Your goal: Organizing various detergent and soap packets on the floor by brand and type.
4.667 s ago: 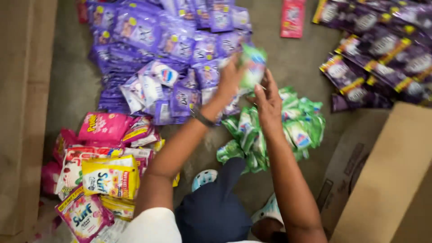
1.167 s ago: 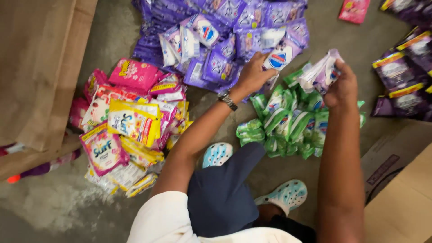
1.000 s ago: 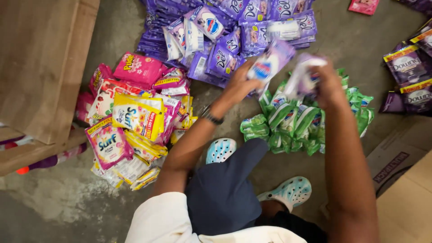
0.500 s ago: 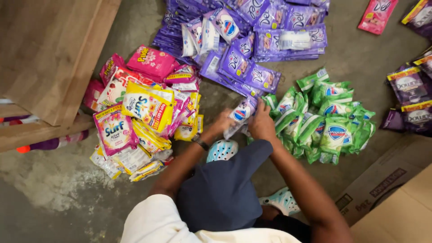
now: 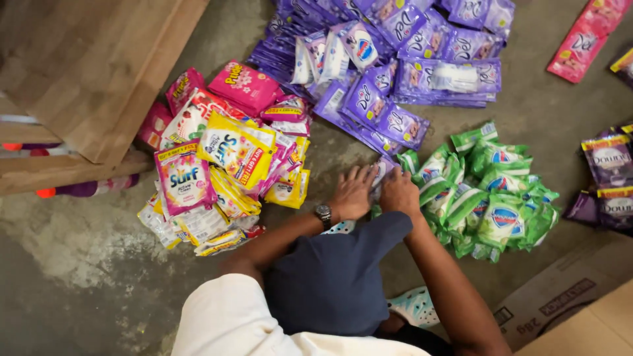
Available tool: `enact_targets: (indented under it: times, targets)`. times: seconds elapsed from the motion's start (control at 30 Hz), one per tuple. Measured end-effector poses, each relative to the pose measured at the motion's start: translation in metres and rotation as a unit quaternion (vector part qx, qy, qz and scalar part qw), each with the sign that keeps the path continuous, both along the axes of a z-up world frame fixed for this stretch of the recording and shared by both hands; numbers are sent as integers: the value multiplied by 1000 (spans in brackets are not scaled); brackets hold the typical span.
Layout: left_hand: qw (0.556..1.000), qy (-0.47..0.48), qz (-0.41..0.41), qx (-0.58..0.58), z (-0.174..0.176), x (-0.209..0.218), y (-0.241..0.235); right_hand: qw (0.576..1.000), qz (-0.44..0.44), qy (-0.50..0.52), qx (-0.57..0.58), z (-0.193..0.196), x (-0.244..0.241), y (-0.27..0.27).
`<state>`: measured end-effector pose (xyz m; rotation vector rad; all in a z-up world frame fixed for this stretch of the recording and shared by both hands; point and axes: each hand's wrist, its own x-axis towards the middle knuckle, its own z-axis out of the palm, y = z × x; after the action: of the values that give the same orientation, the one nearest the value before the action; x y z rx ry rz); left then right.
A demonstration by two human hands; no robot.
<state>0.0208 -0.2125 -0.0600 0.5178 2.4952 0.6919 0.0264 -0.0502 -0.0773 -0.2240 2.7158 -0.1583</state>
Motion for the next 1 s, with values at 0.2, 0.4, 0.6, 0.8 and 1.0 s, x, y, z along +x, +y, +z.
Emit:
enact_targets:
  times: [0.2,0.4,0.6,0.8,1.0]
  targets:
    - [992,-98,-36,-74,-4,-32,6,999,38,-19,-34,11,-26,15]
    - [992,-65,-44,-95,36,-86,9,993,-79,29,-79,9,-105,73]
    - [966,138,182,124,75,-155,11,977,-39,181,-102,12,-186,127]
    - [870,311,344,167,91,-196,-26,974,36,225,-13,-43,-221,152]
    - [813,306,478,130,50,-213,-67,988,40,149,7,-32,-236,152]
